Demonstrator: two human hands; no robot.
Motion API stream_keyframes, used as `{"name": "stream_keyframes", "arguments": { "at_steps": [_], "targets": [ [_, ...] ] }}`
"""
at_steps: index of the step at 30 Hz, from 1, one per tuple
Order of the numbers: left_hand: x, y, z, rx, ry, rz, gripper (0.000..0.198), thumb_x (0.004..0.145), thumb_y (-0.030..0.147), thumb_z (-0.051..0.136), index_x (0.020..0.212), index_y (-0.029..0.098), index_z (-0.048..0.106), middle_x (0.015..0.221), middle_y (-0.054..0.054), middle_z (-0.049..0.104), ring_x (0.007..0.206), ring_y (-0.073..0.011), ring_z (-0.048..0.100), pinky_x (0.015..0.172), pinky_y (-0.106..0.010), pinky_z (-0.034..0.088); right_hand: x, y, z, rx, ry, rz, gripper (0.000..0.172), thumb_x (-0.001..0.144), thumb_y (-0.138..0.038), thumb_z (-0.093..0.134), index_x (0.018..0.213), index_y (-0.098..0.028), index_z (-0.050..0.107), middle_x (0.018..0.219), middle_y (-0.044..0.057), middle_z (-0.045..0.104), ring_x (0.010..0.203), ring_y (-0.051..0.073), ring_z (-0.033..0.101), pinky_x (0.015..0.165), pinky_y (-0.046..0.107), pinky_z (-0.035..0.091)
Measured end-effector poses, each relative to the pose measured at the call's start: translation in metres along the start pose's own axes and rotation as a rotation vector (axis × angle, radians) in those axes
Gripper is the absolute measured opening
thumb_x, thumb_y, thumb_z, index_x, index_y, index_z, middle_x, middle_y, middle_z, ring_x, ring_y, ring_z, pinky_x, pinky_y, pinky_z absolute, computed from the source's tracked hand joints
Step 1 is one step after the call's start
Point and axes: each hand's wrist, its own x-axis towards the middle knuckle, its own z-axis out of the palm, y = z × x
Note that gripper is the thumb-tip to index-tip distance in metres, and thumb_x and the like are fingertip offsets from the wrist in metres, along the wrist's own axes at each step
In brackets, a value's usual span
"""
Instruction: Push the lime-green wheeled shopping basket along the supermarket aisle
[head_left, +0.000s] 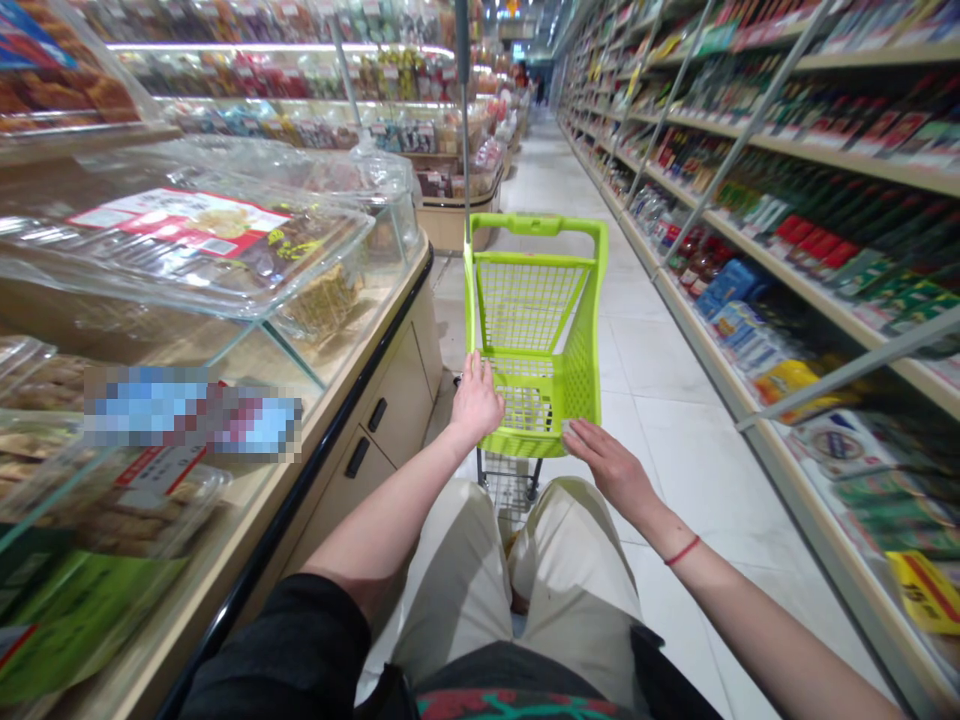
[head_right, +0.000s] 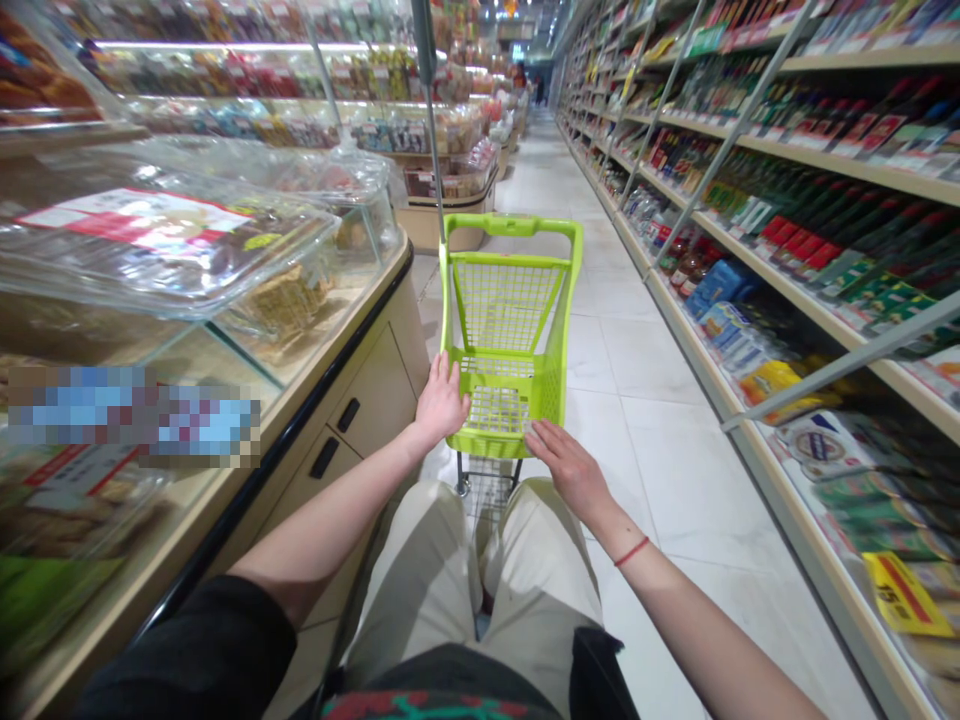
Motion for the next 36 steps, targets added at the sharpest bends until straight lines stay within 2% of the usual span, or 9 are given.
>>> {"name": "stream_keyframes", "arguments": {
  "at_steps": [3, 8, 12, 16, 21, 27, 31, 33, 36],
  "targets": [
    [0.0, 0.001, 0.0, -0.017, 0.001, -0.004, 0.073, 0.083, 0.032, 0.052, 0.146, 0.0, 0.035, 0.161, -0.022, 0.023, 0.152, -0.0347, 0.01, 0.122, -0.048, 0.022, 0.005, -0.004, 0.004, 0.013, -0.003, -0.025, 0.064, 0.091, 0.003, 0.041, 0.146, -0.029, 0.047, 0.143, 0.008, 0.056, 0.134, 0.023, 0.051, 0.111, 0.048, 0.048],
    [-0.001, 0.002, -0.003, -0.024, -0.007, -0.015, 0.072, 0.084, 0.03, 0.051, 0.146, -0.002, 0.035, 0.162, -0.023, 0.021, 0.152, -0.0346, 0.011, 0.122, -0.048, 0.023, 0.032, -0.032, 0.033, 0.028, -0.011, -0.081, 0.054, 0.095, -0.003, 0.042, 0.144, -0.025, 0.05, 0.14, 0.011, 0.058, 0.134, 0.023, 0.052, 0.11, 0.046, 0.049],
    [-0.001, 0.002, -0.005, -0.006, -0.018, -0.019, 0.071, 0.084, 0.029, 0.05, 0.145, -0.005, 0.036, 0.161, -0.024, 0.02, 0.152, -0.0344, 0.011, 0.122, -0.046, 0.023, 0.054, -0.055, 0.058, -0.001, 0.021, -0.042, 0.044, 0.096, -0.009, 0.049, 0.137, -0.021, 0.057, 0.135, 0.014, 0.062, 0.13, 0.025, 0.055, 0.108, 0.045, 0.05],
    [0.0, 0.001, -0.004, -0.009, -0.023, -0.02, 0.072, 0.085, 0.029, 0.051, 0.146, -0.004, 0.035, 0.161, -0.024, 0.021, 0.152, -0.034, 0.011, 0.122, -0.045, 0.024, 0.064, -0.065, 0.067, -0.007, 0.05, -0.003, 0.042, 0.095, -0.009, 0.051, 0.134, -0.021, 0.059, 0.134, 0.014, 0.064, 0.129, 0.026, 0.056, 0.107, 0.046, 0.052],
    [-0.001, -0.001, -0.004, -0.014, -0.031, -0.018, 0.07, 0.085, 0.03, 0.05, 0.147, -0.002, 0.035, 0.162, -0.021, 0.02, 0.153, -0.0333, 0.009, 0.123, -0.045, 0.024, 0.054, -0.052, 0.052, 0.025, 0.012, -0.075, 0.043, 0.096, -0.007, 0.047, 0.135, -0.02, 0.059, 0.134, 0.014, 0.063, 0.13, 0.024, 0.056, 0.107, 0.045, 0.052],
    [-0.001, -0.001, -0.005, 0.011, -0.041, -0.009, 0.072, 0.086, 0.031, 0.052, 0.146, -0.005, 0.033, 0.162, -0.025, 0.019, 0.152, -0.0342, 0.009, 0.123, -0.042, 0.024, 0.019, -0.007, 0.008, 0.0, -0.035, -0.086, 0.054, 0.094, -0.001, 0.043, 0.141, -0.025, 0.053, 0.138, 0.011, 0.061, 0.131, 0.021, 0.055, 0.109, 0.044, 0.05],
    [0.0, 0.001, -0.005, 0.032, -0.041, -0.015, 0.072, 0.086, 0.032, 0.052, 0.146, -0.003, 0.034, 0.162, -0.023, 0.02, 0.152, -0.0341, 0.01, 0.123, -0.044, 0.025, 0.004, 0.015, -0.017, -0.018, -0.053, -0.065, 0.055, 0.094, -0.002, 0.046, 0.143, -0.027, 0.05, 0.14, 0.008, 0.059, 0.132, 0.021, 0.054, 0.111, 0.044, 0.048],
    [0.0, 0.001, -0.004, 0.029, -0.036, -0.016, 0.072, 0.086, 0.031, 0.052, 0.146, -0.003, 0.034, 0.162, -0.023, 0.02, 0.152, -0.0343, 0.01, 0.122, -0.043, 0.025, 0.002, 0.019, -0.021, -0.029, -0.053, -0.062, 0.055, 0.094, -0.003, 0.047, 0.144, -0.027, 0.05, 0.14, 0.008, 0.059, 0.132, 0.021, 0.054, 0.112, 0.044, 0.047],
    [0.0, 0.0, -0.003, 0.027, -0.036, -0.017, 0.073, 0.086, 0.031, 0.052, 0.147, -0.004, 0.033, 0.162, -0.024, 0.019, 0.152, -0.0344, 0.01, 0.123, -0.043, 0.025, 0.006, 0.013, -0.012, -0.054, -0.04, -0.079, 0.057, 0.094, -0.001, 0.045, 0.145, -0.025, 0.049, 0.138, 0.009, 0.061, 0.131, 0.021, 0.055, 0.112, 0.044, 0.047]
  ]
}}
